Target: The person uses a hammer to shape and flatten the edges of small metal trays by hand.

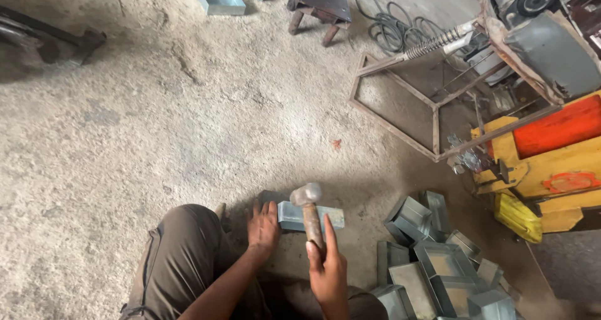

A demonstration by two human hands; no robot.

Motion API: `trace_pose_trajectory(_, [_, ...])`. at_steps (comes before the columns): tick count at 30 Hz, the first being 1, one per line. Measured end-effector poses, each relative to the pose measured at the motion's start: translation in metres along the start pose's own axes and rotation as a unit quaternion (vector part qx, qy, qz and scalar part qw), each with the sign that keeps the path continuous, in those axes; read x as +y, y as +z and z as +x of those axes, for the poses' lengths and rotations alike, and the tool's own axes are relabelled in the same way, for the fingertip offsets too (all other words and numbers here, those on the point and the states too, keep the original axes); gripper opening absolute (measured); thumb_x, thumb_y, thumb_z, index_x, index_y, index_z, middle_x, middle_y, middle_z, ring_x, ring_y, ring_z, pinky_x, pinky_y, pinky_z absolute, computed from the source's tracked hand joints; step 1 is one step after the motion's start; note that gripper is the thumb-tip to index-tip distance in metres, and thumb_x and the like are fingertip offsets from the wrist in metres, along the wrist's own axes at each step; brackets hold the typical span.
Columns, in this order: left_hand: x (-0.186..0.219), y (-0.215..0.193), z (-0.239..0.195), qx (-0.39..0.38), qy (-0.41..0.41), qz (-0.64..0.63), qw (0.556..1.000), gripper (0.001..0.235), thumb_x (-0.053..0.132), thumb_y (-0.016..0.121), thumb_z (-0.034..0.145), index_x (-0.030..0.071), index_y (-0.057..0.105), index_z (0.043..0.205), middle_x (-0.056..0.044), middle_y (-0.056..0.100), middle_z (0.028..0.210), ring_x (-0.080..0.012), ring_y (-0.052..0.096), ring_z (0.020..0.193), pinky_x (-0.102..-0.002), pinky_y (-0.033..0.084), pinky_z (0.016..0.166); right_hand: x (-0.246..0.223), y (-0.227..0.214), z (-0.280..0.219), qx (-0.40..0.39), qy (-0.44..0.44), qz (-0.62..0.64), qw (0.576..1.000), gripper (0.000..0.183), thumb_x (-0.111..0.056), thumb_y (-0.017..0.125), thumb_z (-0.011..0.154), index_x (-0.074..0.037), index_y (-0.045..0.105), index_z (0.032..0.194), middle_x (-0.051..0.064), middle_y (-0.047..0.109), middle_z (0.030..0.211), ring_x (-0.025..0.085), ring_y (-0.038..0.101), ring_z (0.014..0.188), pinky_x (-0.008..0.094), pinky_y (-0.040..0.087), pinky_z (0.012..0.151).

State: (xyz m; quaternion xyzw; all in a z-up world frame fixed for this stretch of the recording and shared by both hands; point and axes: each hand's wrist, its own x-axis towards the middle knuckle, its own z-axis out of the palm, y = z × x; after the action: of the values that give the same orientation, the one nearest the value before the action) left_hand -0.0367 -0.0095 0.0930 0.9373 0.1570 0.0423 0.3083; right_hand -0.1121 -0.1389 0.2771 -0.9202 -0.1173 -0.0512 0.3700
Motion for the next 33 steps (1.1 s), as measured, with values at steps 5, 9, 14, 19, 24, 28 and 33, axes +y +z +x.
trace_pose_trajectory(5, [-0.006, 0.009, -0.001, 0.012, 0.008, -0.015, 1.0, 0.033, 0.012, 0.062, 0.085, 0.008, 0.056, 0.117, -0.011, 0.061, 0.134, -0.0407, 0.043, 0.14, -0.061, 0.035, 0.112, 0.008, 0.035, -0.027, 0.086, 0.043, 0.079, 0.992, 0.062, -0.018, 0.058, 0.097, -0.008, 0.04, 0.156, 0.014, 0.071, 0.078, 0.026, 0.066, 0.062, 0.038, 0.053, 0.058])
trace_pose_trajectory(9, [-0.005, 0.008, -0.001, 0.01, 0.002, -0.005, 1.0, 0.028, 0.012, 0.061, 0.089, 0.009, 0.056, 0.117, -0.01, 0.062, 0.134, -0.0393, 0.044, 0.141, -0.06, 0.036, 0.113, 0.021, 0.039, -0.019, 0.105, -0.214, -0.009, 0.971, 0.053, -0.016, 0.053, 0.109, -0.004, 0.038, 0.159, 0.022, 0.071, 0.118, 0.018, 0.067, 0.091, 0.031, 0.054, 0.072])
trace_pose_trajectory(14, [-0.001, -0.01, -0.002, -0.044, -0.001, -0.002, 0.999, 0.045, 0.012, 0.07, 0.079, 0.007, 0.053, 0.121, -0.012, 0.059, 0.135, -0.0389, 0.042, 0.139, -0.058, 0.036, 0.111, 0.039, 0.014, -0.03, 0.135, 0.019, 0.182, 0.974, 0.063, -0.018, 0.054, 0.099, -0.006, 0.034, 0.157, 0.004, 0.065, 0.075, 0.011, 0.056, 0.057, 0.029, 0.048, 0.051])
trace_pose_trajectory(19, [-0.006, -0.003, -0.001, -0.049, -0.009, -0.003, 0.999, 0.04, 0.011, 0.068, 0.085, 0.008, 0.053, 0.122, -0.011, 0.062, 0.133, -0.0378, 0.051, 0.133, -0.052, 0.039, 0.112, 0.069, 0.034, -0.026, 0.086, 0.048, 0.124, 0.987, 0.063, -0.021, 0.053, 0.1, -0.006, 0.033, 0.158, 0.004, 0.064, 0.072, 0.011, 0.059, 0.058, 0.027, 0.05, 0.052])
trace_pose_trajectory(24, [-0.036, 0.027, 0.025, 0.031, 0.083, 0.028, 0.996, 0.046, 0.01, 0.065, 0.084, 0.001, 0.053, 0.127, -0.018, 0.068, 0.121, -0.0331, 0.059, 0.125, -0.047, 0.036, 0.121, 0.071, -0.011, -0.023, 0.099, 0.08, 0.238, 0.963, 0.068, -0.022, 0.05, 0.097, -0.009, 0.027, 0.16, 0.005, 0.064, 0.071, 0.014, 0.056, 0.052, 0.031, 0.048, 0.045])
trace_pose_trajectory(28, [-0.035, 0.026, 0.013, 0.008, 0.033, 0.009, 0.999, 0.038, 0.01, 0.065, 0.085, 0.006, 0.057, 0.122, -0.015, 0.068, 0.125, -0.0385, 0.053, 0.131, -0.044, 0.038, 0.112, 0.065, -0.03, -0.027, 0.25, 0.037, 0.297, 0.921, 0.075, -0.018, 0.051, 0.096, -0.008, 0.016, 0.162, 0.007, 0.062, 0.083, 0.013, 0.055, 0.061, 0.029, 0.048, 0.054])
trace_pose_trajectory(33, [-0.033, 0.024, 0.016, 0.012, 0.075, 0.006, 0.997, 0.05, 0.011, 0.067, 0.08, 0.0, 0.054, 0.127, -0.018, 0.067, 0.124, -0.0341, 0.056, 0.128, -0.046, 0.036, 0.12, 0.098, -0.012, -0.018, 0.188, -0.011, 0.193, 0.963, 0.068, -0.022, 0.049, 0.102, -0.006, 0.021, 0.162, 0.007, 0.059, 0.078, 0.011, 0.054, 0.064, 0.026, 0.047, 0.056])
